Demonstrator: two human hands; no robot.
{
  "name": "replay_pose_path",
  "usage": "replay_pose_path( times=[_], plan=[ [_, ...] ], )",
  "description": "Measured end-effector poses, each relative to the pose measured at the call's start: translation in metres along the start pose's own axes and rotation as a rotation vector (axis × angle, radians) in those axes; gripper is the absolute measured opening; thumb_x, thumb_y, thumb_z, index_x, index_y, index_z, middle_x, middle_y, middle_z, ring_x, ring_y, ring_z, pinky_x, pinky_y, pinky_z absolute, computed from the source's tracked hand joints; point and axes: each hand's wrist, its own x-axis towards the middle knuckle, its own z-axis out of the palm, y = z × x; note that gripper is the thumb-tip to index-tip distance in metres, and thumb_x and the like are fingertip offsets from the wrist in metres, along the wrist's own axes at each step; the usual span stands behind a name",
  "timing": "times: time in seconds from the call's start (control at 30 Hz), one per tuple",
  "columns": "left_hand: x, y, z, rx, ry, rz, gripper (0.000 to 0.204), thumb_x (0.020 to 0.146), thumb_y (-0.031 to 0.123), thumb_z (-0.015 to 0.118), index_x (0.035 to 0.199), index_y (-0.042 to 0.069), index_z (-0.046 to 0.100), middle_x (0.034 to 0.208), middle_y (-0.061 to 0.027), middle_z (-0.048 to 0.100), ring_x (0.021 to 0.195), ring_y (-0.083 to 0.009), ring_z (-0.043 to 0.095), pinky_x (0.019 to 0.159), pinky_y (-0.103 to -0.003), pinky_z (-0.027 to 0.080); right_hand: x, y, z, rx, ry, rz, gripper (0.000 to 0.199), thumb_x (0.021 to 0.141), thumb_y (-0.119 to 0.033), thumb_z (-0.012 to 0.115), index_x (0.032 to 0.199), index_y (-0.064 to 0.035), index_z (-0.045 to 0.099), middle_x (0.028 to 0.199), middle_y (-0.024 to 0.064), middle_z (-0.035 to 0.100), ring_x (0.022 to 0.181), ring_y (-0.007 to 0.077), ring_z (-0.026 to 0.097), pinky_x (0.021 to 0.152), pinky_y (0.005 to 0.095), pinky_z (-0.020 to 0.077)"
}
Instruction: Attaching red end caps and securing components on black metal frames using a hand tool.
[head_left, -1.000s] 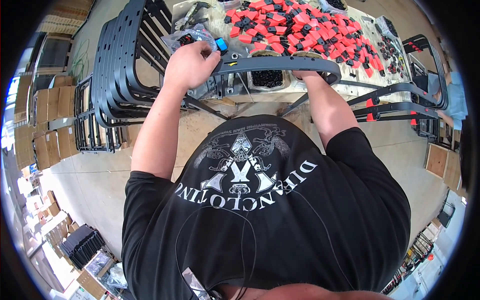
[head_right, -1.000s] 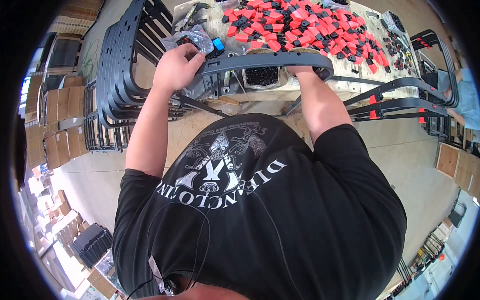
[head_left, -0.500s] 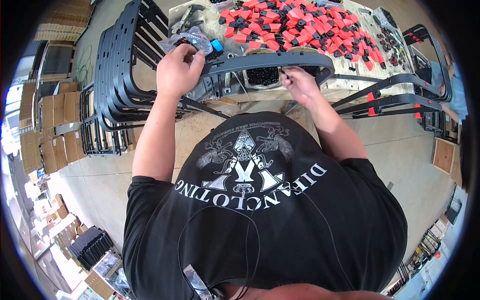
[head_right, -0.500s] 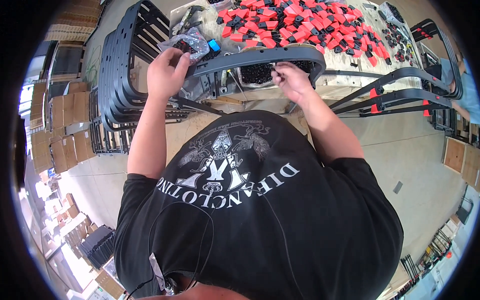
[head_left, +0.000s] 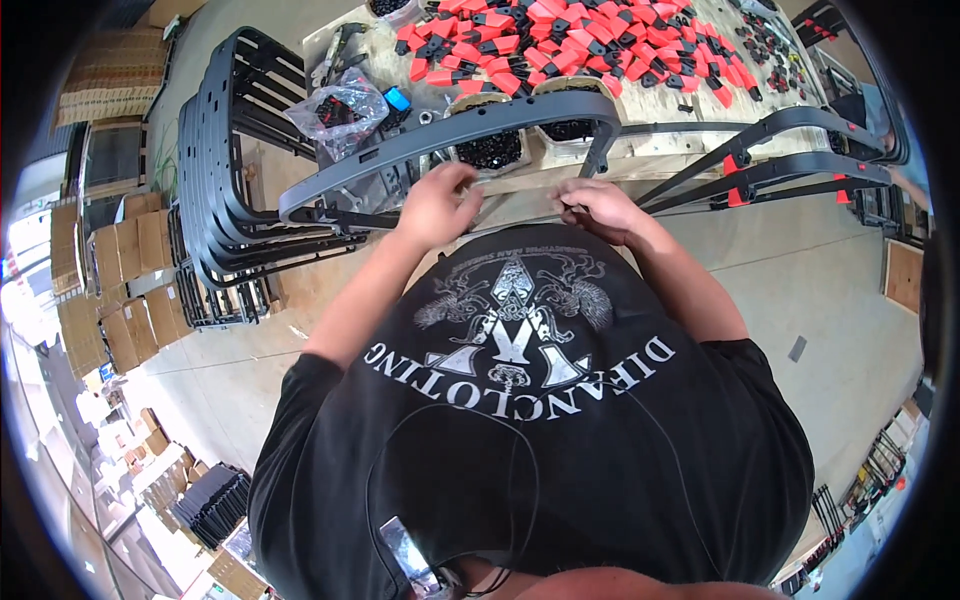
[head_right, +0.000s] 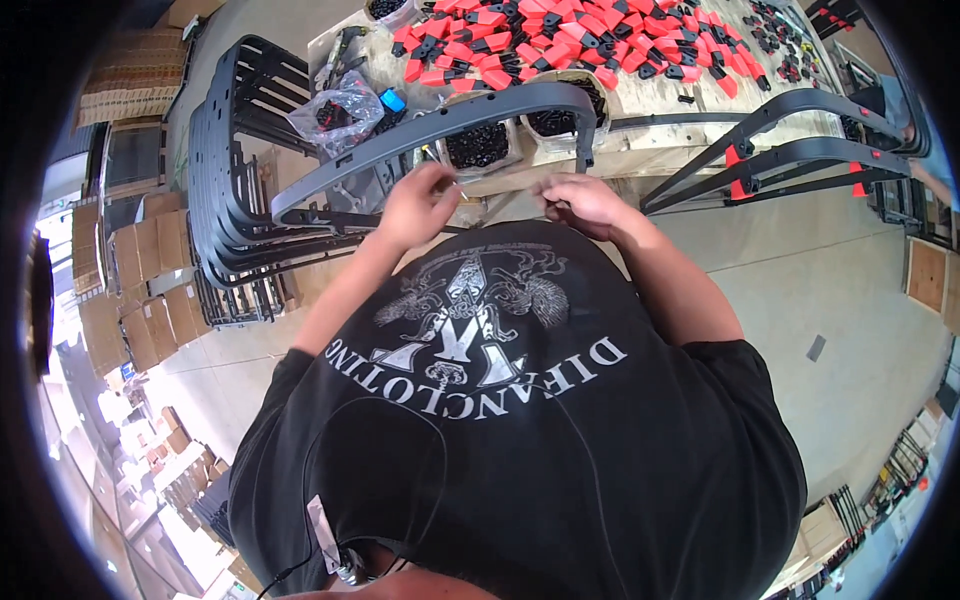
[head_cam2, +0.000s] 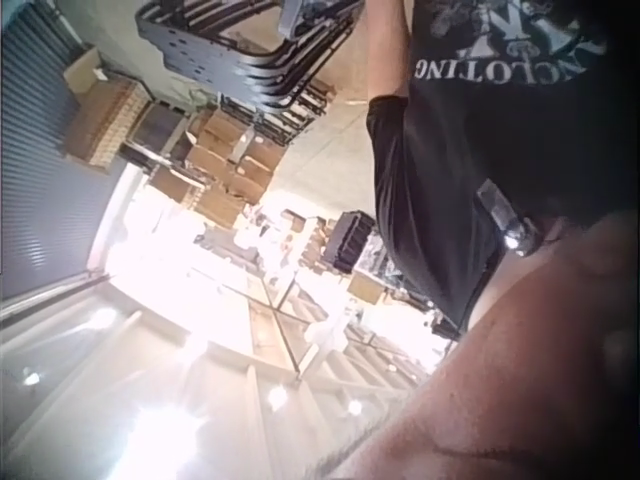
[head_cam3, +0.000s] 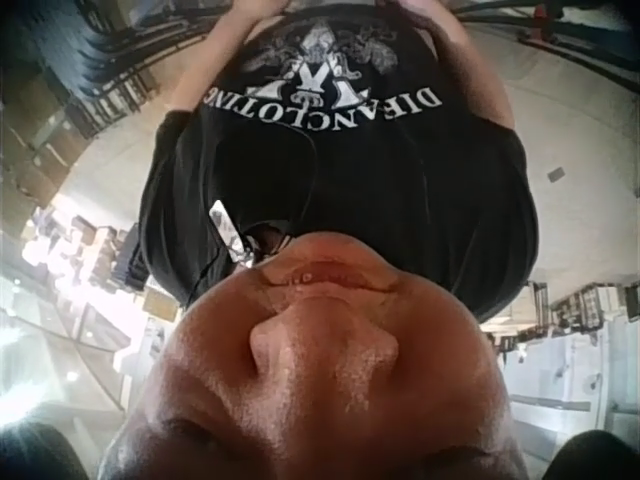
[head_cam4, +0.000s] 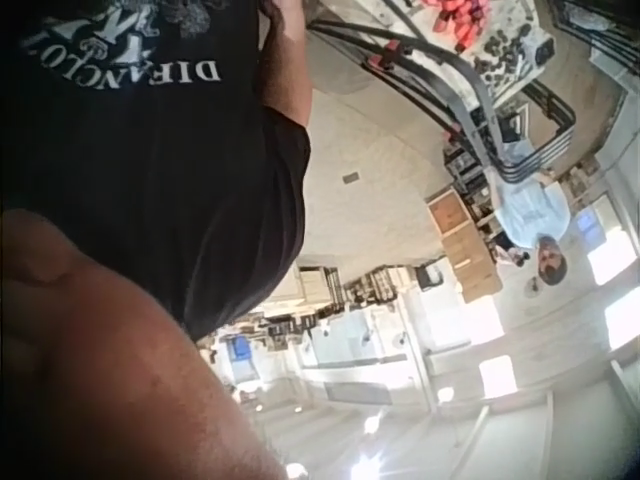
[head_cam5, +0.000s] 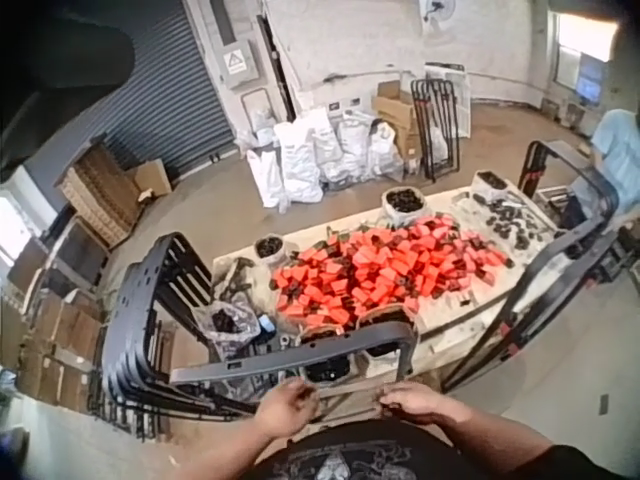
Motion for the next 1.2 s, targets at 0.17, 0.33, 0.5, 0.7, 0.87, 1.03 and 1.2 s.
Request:
replay_pose_path(
  times=[0.17, 0.33, 0.5, 0.7, 0.87, 1.03, 1.2],
  plan=[
    [0.100, -0.029, 0.067, 0.281, -0.046, -0.095, 0.049, 0.088, 0.024, 0.069, 0.132, 0.007, 0.059, 0.130, -0.0220, 0.063, 0.121, -0.0383, 0.061, 0.103, -0.046, 0.049, -0.039, 0.018, -0.045, -0.048, 0.212, 0.083, 0.019, 0.096, -0.010, 0.055, 0.108, -0.0030, 0.066, 0.086, 0.0021, 0.063, 0.068, 0.0126, 0.056, 0.060, 0.0276, 0.0447],
    [0.137, -0.079, 0.109, 0.530, -0.174, -0.235, 0.051, 0.090, 0.029, 0.067, 0.137, 0.011, 0.058, 0.135, -0.0227, 0.060, 0.124, -0.0408, 0.059, 0.105, -0.047, 0.047, -0.077, 0.022, -0.070, -0.056, 0.304, 0.072, 0.019, 0.094, -0.008, 0.054, 0.108, -0.0029, 0.065, 0.087, 0.0029, 0.062, 0.069, 0.0123, 0.056, 0.061, 0.0267, 0.0454],
    [0.124, -0.051, 0.095, 0.356, -0.185, -0.317, 0.040, 0.091, 0.031, 0.068, 0.126, 0.011, 0.067, 0.123, -0.0215, 0.067, 0.117, -0.0384, 0.063, 0.103, -0.044, 0.049, -0.093, 0.052, -0.099, 0.060, 0.445, 0.013, 0.023, 0.094, -0.006, 0.052, 0.114, -0.0007, 0.063, 0.089, 0.0042, 0.063, 0.070, 0.0138, 0.056, 0.061, 0.0285, 0.0477],
    [0.121, -0.068, 0.092, 0.383, 0.110, -0.323, 0.040, 0.098, 0.041, 0.059, 0.128, 0.016, 0.069, 0.123, -0.0174, 0.069, 0.113, -0.0372, 0.066, 0.102, -0.043, 0.049, -0.085, 0.050, -0.105, 0.132, 0.449, 0.026, 0.021, 0.098, -0.009, 0.053, 0.115, -0.0013, 0.062, 0.092, 0.0061, 0.065, 0.070, 0.0145, 0.058, 0.060, 0.0285, 0.0478],
    [0.112, -0.049, 0.081, 0.421, 0.101, -0.285, 0.038, 0.099, 0.041, 0.058, 0.124, 0.014, 0.070, 0.121, -0.0190, 0.069, 0.112, -0.0382, 0.065, 0.099, -0.045, 0.050, -0.060, 0.030, -0.093, 0.014, 0.329, 0.061, 0.019, 0.100, -0.018, 0.055, 0.111, -0.0043, 0.063, 0.092, 0.0056, 0.065, 0.073, 0.0150, 0.061, 0.060, 0.0287, 0.0479],
    [0.075, 0.052, 0.076, -0.071, -0.125, -0.070, 0.032, 0.096, 0.028, 0.069, 0.112, 0.001, 0.070, 0.092, -0.0189, 0.073, 0.078, -0.0291, 0.071, 0.075, -0.040, 0.056, -0.019, 0.016, -0.064, 0.210, 0.061, 0.109, 0.028, 0.102, -0.035, 0.057, 0.106, -0.0081, 0.064, 0.094, 0.0047, 0.064, 0.083, 0.0181, 0.064, 0.072, 0.0329, 0.0503],
    [0.076, 0.122, 0.061, -0.025, -0.228, -0.075, 0.040, 0.093, 0.031, 0.073, 0.121, 0.003, 0.068, 0.090, -0.0153, 0.074, 0.080, -0.0245, 0.071, 0.075, -0.036, 0.056, -0.012, -0.011, -0.033, 0.457, -0.038, 0.108, 0.031, 0.105, -0.034, 0.052, 0.106, -0.0055, 0.062, 0.092, 0.0083, 0.063, 0.074, 0.0180, 0.062, 0.061, 0.0290, 0.0459]
  ],
)
